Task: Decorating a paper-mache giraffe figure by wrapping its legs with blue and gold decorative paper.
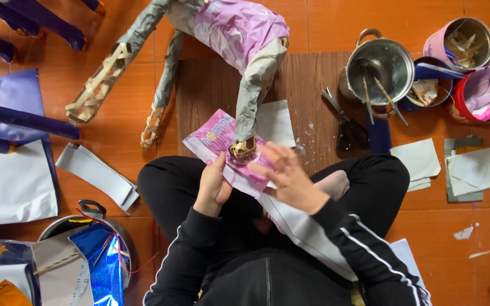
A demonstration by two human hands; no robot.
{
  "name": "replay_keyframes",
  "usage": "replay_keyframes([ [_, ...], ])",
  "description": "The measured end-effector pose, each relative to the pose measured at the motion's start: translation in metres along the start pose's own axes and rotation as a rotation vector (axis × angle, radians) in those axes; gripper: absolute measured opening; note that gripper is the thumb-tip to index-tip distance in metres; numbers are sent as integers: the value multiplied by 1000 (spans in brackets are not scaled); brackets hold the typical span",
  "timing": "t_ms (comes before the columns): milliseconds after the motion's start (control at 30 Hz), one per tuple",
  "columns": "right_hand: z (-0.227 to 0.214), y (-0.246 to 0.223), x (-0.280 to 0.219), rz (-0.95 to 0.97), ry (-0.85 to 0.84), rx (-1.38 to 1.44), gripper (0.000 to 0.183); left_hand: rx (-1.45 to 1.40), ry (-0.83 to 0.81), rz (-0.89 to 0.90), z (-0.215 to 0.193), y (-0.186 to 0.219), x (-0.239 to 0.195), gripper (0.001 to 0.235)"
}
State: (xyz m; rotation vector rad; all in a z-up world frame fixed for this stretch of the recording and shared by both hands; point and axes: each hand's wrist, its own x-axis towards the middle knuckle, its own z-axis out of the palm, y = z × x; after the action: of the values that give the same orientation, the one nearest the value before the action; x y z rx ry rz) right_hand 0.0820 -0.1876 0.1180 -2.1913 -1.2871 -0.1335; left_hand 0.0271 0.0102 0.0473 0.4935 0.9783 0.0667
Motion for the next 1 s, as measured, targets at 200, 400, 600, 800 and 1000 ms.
replay_keyframes([
  [200, 24, 5, 30, 418, 266, 533, 11, -81, -106, -98, 47, 30, -70, 77],
  [400, 27, 8, 55, 643, 313, 606, 24, 372, -247, 229, 54, 2, -72, 65],
  [600, 44, 24, 59, 650, 306, 484, 22, 358, -126, 292, 36, -22, -18, 54],
  [800, 52, 24, 66, 868, 279, 659, 26, 349, -47, 274, 45, -15, -17, 45],
  [1000, 75, 44, 63, 940, 266, 816, 30, 472, -28, 329, 43, 1, 25, 67],
])
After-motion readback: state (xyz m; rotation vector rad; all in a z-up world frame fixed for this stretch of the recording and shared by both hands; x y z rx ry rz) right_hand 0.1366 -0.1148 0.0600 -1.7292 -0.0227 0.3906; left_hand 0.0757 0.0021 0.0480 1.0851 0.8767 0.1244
